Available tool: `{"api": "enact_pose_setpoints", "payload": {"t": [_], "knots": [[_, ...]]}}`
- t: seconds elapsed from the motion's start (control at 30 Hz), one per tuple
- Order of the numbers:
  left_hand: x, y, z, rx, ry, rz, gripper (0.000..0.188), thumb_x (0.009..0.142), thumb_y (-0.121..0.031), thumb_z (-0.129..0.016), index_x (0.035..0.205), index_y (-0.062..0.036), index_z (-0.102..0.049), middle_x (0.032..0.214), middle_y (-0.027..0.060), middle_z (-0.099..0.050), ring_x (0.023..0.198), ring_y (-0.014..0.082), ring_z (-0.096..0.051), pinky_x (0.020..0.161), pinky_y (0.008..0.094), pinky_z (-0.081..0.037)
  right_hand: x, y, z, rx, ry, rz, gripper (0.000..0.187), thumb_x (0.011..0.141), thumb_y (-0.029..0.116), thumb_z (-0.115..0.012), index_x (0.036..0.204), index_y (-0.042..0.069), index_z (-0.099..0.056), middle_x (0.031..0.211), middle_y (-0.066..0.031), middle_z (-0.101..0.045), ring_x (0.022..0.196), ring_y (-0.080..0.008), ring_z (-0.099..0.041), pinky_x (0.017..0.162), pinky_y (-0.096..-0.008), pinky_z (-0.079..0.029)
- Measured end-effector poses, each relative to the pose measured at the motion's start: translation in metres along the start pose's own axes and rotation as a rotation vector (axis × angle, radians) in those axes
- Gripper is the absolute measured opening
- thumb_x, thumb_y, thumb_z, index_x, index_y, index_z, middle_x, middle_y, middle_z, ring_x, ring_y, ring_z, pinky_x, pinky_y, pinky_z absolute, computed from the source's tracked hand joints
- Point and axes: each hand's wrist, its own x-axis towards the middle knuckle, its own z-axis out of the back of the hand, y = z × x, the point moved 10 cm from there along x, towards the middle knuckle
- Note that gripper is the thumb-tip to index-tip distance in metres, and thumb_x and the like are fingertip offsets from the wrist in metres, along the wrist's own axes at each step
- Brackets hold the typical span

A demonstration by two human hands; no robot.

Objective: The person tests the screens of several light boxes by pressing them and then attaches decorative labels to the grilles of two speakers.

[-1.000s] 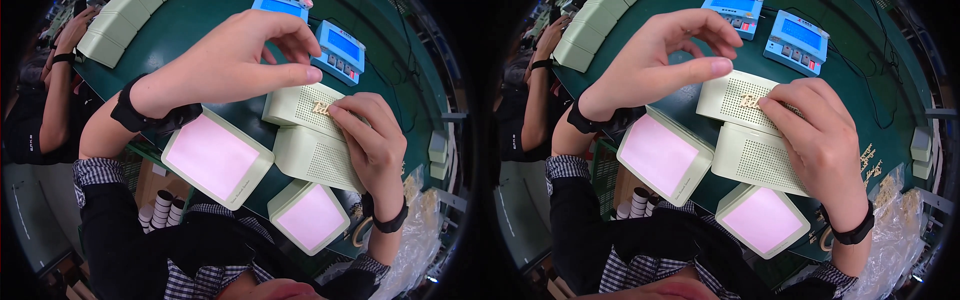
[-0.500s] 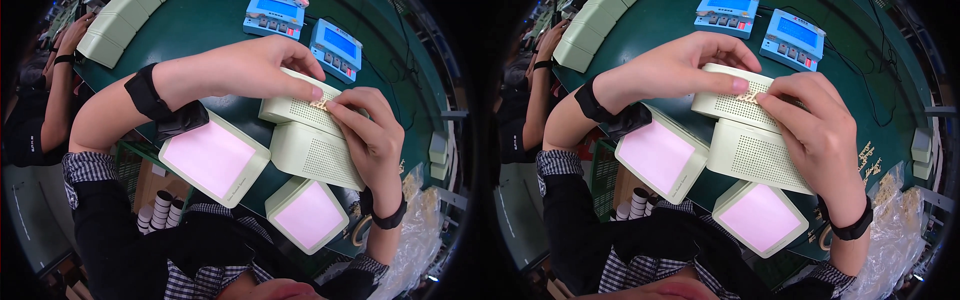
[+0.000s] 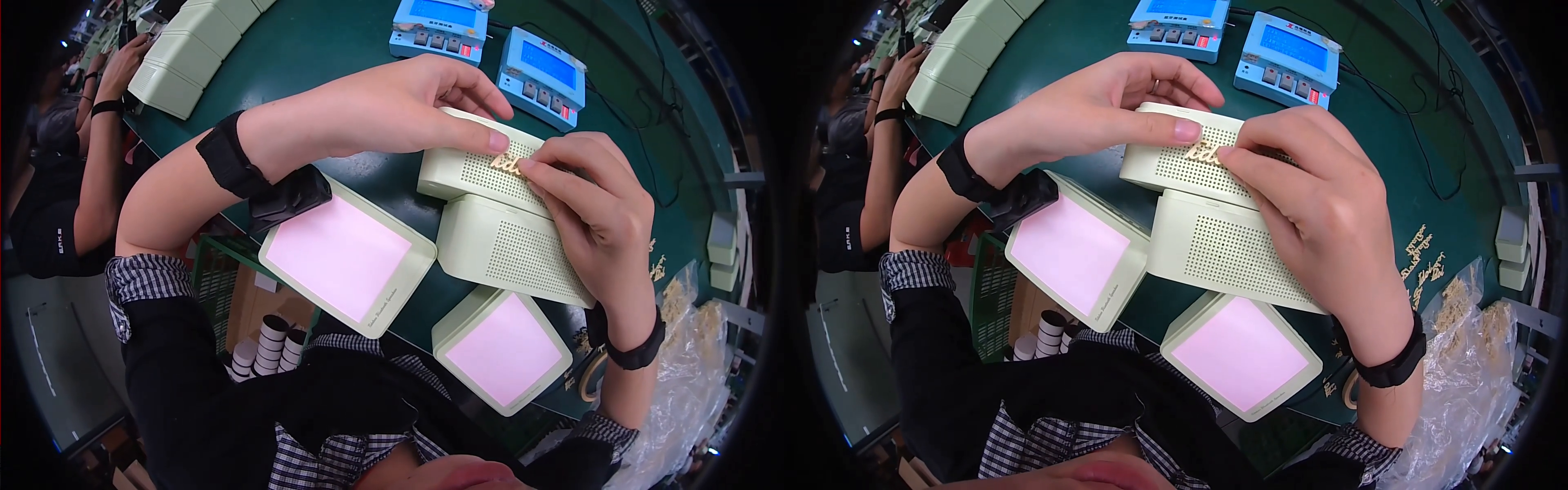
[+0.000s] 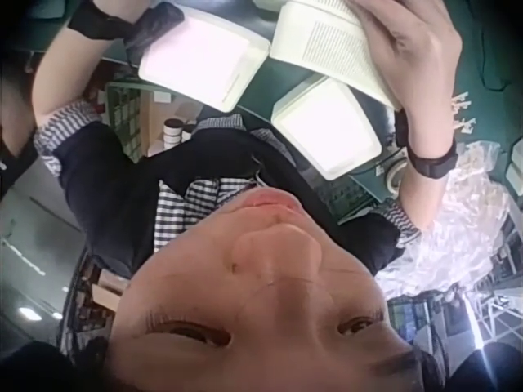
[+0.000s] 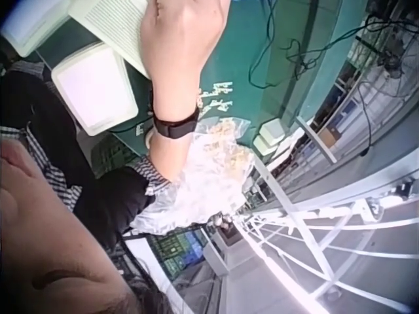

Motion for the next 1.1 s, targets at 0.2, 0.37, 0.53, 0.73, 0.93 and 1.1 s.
{"api": "enact_pose_setpoints", "payload": {"t": [0.2, 0.37, 0.53, 0.73, 0.93, 1.1], "knots": [[0.001, 0.001, 0.0, -0.004, 0.001, -0.001, 0.038, 0.09, -0.018, -0.072, 0.123, -0.002, -0.06, 0.112, 0.0053, -0.063, 0.106, 0.0116, -0.059, 0.096, 0.025, -0.047, -0.001, -0.001, 0.0, 0.007, -0.002, -0.003, 0.022, 0.073, -0.005, -0.072, 0.094, 0.0, -0.073, 0.092, -0.0098, -0.066, 0.085, -0.026, -0.064, 0.072, -0.0325, -0.052], [0.0, 0.003, 0.0, -0.017, 0.005, 0.005, 0.039, 0.09, -0.017, -0.072, 0.122, -0.0016, -0.059, 0.111, 0.0051, -0.063, 0.106, 0.0116, -0.059, 0.096, 0.025, -0.047, -0.001, -0.001, 0.0, 0.019, -0.002, -0.008, 0.021, 0.074, -0.005, -0.072, 0.094, 0.0, -0.072, 0.092, -0.0098, -0.066, 0.085, -0.026, -0.064, 0.072, -0.0324, -0.052], [0.003, 0.005, 0.0, -0.008, 0.006, -0.004, 0.037, 0.089, -0.016, -0.072, 0.121, -0.0016, -0.059, 0.11, 0.0048, -0.063, 0.105, 0.0115, -0.059, 0.095, 0.025, -0.047, 0.0, -0.001, -0.001, 0.03, -0.004, -0.021, 0.02, 0.074, -0.006, -0.072, 0.093, 0.0, -0.072, 0.092, -0.0099, -0.066, 0.086, -0.0261, -0.063, 0.072, -0.0328, -0.052], [0.002, 0.001, -0.001, -0.016, 0.01, -0.008, 0.037, 0.088, -0.017, -0.073, 0.12, -0.0013, -0.059, 0.109, 0.0046, -0.063, 0.104, 0.0115, -0.059, 0.095, 0.0252, -0.047, 0.001, -0.008, 0.0, 0.067, -0.002, -0.072, 0.02, 0.074, 0.0, -0.074, 0.094, 0.0, -0.072, 0.094, -0.0085, -0.066, 0.088, -0.0235, -0.063, 0.074, -0.0298, -0.05], [0.006, -0.007, -0.011, 0.024, 0.067, 0.056, 0.043, 0.088, -0.018, -0.073, 0.124, 0.0003, -0.059, 0.114, 0.0079, -0.064, 0.108, 0.0131, -0.06, 0.095, 0.0262, -0.047, -0.037, -0.074, -0.026, 0.673, -0.04, -0.761, 0.032, 0.082, 0.02, -0.075, 0.105, -0.001, -0.069, 0.094, -0.0077, -0.067, 0.084, -0.0159, -0.063, 0.076, -0.0281, -0.05], [0.006, -0.005, -0.018, 0.106, 0.133, 0.188, 0.045, 0.088, -0.02, -0.074, 0.125, 0.002, -0.061, 0.116, 0.0105, -0.066, 0.105, 0.0144, -0.063, 0.091, 0.0265, -0.05, -0.047, -0.081, -0.044, 0.839, 0.262, -0.994, 0.035, 0.089, 0.023, -0.07, 0.114, -0.001, -0.063, 0.094, -0.0046, -0.066, 0.088, -0.0109, -0.062, 0.081, -0.0227, -0.048]]}}
